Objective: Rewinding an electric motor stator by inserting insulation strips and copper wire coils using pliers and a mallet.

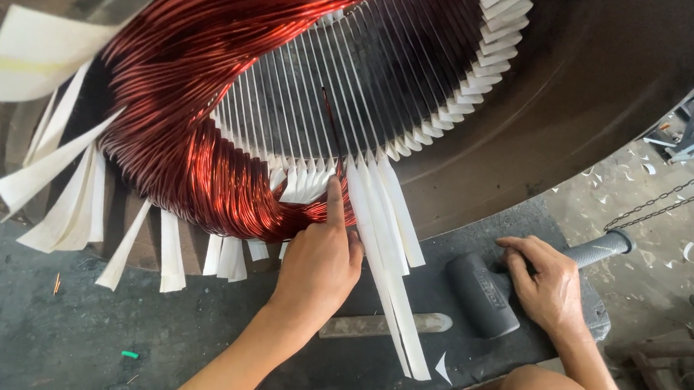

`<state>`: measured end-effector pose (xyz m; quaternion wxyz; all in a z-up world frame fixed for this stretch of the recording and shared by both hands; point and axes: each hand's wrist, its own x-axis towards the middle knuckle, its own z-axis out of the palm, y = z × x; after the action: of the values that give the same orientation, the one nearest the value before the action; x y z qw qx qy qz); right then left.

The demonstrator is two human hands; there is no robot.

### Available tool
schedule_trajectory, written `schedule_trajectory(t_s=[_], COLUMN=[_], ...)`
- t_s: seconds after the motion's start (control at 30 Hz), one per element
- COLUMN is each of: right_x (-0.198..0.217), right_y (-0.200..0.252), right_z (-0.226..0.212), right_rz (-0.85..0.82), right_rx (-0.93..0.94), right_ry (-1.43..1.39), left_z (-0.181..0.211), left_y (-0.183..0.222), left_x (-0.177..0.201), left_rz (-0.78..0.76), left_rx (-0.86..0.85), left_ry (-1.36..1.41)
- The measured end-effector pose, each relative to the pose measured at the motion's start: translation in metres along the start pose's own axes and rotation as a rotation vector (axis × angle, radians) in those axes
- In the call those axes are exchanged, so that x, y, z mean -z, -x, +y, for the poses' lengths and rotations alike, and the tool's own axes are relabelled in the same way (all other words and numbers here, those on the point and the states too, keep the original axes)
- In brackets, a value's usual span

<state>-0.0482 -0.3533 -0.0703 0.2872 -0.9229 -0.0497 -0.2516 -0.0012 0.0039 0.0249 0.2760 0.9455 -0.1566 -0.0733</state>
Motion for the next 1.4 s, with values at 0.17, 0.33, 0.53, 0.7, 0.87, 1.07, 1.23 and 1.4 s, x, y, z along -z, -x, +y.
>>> schedule_trajectory(t_s=[0.17,0.33,0.53,0.7,0.87,1.07,1.23,1.4], right_x=[0.0003,0.0002,0.0009,0.0002,0.0004,-0.0006,-0.0007,-0.0005], right_y=[-0.0014,-0.0015,-0.0001,-0.0028,-0.0019,-0.0017,-0.0009,-0.0018], right_z=[-0.0006,-0.0006,-0.0007,-0.0017,-0.0022,-0.0021,-0.0018,-0.0021], right_rz=[0.004,0.01,-0.001,0.003,0.012,0.016,0.015,0.009], right_rx=[0.025,0.032,0.011,0.015,0.027,0.023,0.002,0.005], right_ry=[-0.001,-0.005,-0.004,-0.015,-0.008,-0.008,0.019,0.006], left_z=[-0.0002,0.0007,0.0013,0.0006,0.0,0.0011,0.0007,-0.002], left_y=[0.0,0.0015,0.0002,-0.0013,-0.0027,-0.0011,-0.0003,-0.0017], left_x=[0.0017,0.0031,0.002,0.0001,-0.0025,-0.0008,0.0008,-0.0038], left_rz=[-0.014,-0.006,-0.012,-0.014,-0.006,0.006,0.0,0.017], left_rx=[-0.002,-0.007,-0.004,0.001,0.015,0.01,0.006,0.004], left_ry=[0.01,0.019,0.003,-0.002,-0.022,-0.007,0.003,-0.012])
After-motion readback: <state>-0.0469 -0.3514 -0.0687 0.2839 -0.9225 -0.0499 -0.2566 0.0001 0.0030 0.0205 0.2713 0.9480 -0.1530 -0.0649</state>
